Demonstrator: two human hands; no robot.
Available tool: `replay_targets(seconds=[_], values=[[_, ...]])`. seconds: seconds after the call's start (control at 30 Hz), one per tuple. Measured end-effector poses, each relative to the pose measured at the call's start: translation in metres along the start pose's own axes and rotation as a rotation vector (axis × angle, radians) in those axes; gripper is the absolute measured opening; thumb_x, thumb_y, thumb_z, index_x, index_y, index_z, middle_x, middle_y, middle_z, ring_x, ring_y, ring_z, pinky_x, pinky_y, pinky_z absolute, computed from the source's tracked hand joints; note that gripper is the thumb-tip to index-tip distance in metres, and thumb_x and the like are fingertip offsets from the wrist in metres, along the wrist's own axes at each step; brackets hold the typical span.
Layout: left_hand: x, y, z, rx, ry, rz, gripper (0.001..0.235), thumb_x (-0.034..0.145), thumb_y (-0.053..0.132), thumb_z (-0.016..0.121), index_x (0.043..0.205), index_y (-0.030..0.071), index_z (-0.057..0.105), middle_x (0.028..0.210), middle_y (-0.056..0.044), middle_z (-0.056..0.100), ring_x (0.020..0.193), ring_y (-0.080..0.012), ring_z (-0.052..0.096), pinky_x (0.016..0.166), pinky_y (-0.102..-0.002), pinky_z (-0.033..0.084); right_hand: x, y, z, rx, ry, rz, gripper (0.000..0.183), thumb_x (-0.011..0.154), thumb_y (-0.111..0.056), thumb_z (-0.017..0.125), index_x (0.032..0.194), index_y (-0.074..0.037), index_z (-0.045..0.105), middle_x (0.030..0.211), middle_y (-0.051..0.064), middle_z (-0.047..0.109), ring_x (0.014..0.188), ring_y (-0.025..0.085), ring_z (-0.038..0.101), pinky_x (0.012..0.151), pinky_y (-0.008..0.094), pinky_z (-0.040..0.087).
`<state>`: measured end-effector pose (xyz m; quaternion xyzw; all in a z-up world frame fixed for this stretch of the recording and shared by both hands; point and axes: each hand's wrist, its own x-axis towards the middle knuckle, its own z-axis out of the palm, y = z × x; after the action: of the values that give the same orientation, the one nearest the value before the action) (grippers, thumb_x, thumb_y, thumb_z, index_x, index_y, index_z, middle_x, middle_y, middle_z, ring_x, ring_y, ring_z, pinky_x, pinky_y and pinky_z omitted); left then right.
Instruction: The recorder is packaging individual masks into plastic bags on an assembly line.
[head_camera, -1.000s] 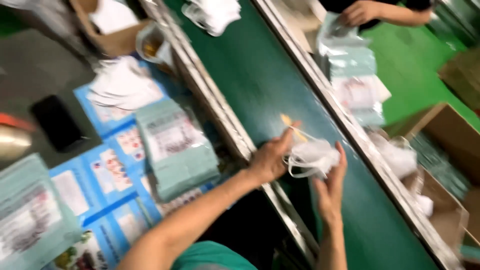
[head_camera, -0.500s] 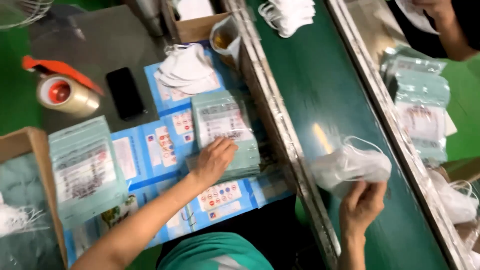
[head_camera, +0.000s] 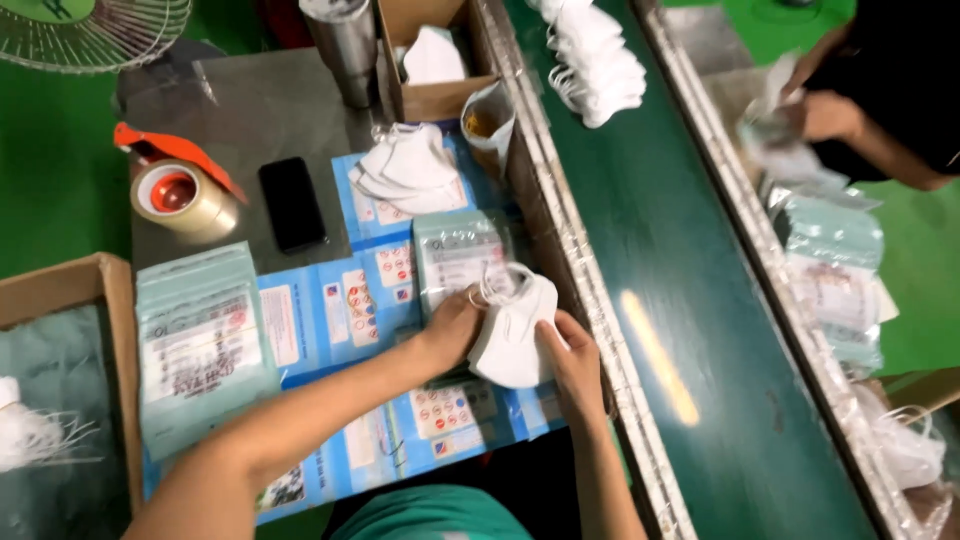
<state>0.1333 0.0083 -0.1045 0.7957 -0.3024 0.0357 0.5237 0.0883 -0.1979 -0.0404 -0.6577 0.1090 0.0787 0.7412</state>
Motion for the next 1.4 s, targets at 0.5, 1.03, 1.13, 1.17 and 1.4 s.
replay_targets(seconds=[0.5, 1.03, 1.13, 1.17, 1.4], values=[[0.027, -0.007, 0.000, 0.490, -0.409, -0.386, 0.024, 0.092, 0.011, 0.058, 0.112, 0.007, 0.070, 0.115, -0.020, 0.070, 0.109, -0.0364, 0.067, 0.092, -0.045, 0.054, -0.001, -0.010, 0.015, -0.057, 0.256, -0.032, 0.026, 0.085, -0.014, 0.071, 0.110, -0.007, 0.065, 0.082, -0.001, 0.071, 0.073, 0.007, 0.065, 0.066, 0.023, 0.053], [0.037, 0.155, -0.020, 0.218, 0.237, 0.215, 0.019, 0.093, 0.009, 0.067, 0.106, 0.001, 0.056, 0.102, -0.012, 0.058, 0.100, -0.0301, 0.059, 0.090, -0.040, 0.049, -0.028, -0.031, -0.010, -0.357, 0.415, -0.524, 0.028, 0.082, -0.003, 0.072, 0.109, 0.003, 0.067, 0.107, 0.001, 0.060, 0.091, 0.011, 0.060, 0.081, 0.028, 0.051], [0.035, 0.139, -0.014, -0.135, 0.404, 0.040, 0.036, 0.092, 0.020, 0.070, 0.115, -0.003, 0.055, 0.110, -0.011, 0.058, 0.105, -0.0236, 0.059, 0.095, -0.034, 0.048, -0.030, -0.036, -0.020, -0.132, 0.439, -0.407, 0.021, 0.089, -0.006, 0.072, 0.109, 0.002, 0.070, 0.106, 0.001, 0.065, 0.093, 0.009, 0.062, 0.085, 0.026, 0.051], [0.029, 0.129, -0.008, -0.401, 0.454, -0.163, 0.044, 0.091, 0.024, 0.071, 0.122, -0.004, 0.056, 0.115, -0.009, 0.060, 0.108, -0.0195, 0.059, 0.096, -0.031, 0.048, -0.037, -0.038, -0.020, -0.078, 0.471, -0.334, 0.021, 0.092, -0.009, 0.074, 0.109, 0.002, 0.068, 0.101, 0.003, 0.067, 0.091, 0.009, 0.061, 0.086, 0.025, 0.051], [0.033, 0.116, 0.033, -0.793, 0.445, -0.623, 0.042, 0.090, 0.021, 0.074, 0.125, -0.002, 0.065, 0.120, -0.009, 0.070, 0.105, -0.0165, 0.066, 0.092, -0.033, 0.054, -0.044, -0.025, -0.002, -0.043, 0.496, -0.272, 0.038, 0.086, -0.014, 0.073, 0.121, -0.007, 0.060, 0.094, 0.000, 0.065, 0.086, 0.006, 0.062, 0.077, 0.025, 0.052]])
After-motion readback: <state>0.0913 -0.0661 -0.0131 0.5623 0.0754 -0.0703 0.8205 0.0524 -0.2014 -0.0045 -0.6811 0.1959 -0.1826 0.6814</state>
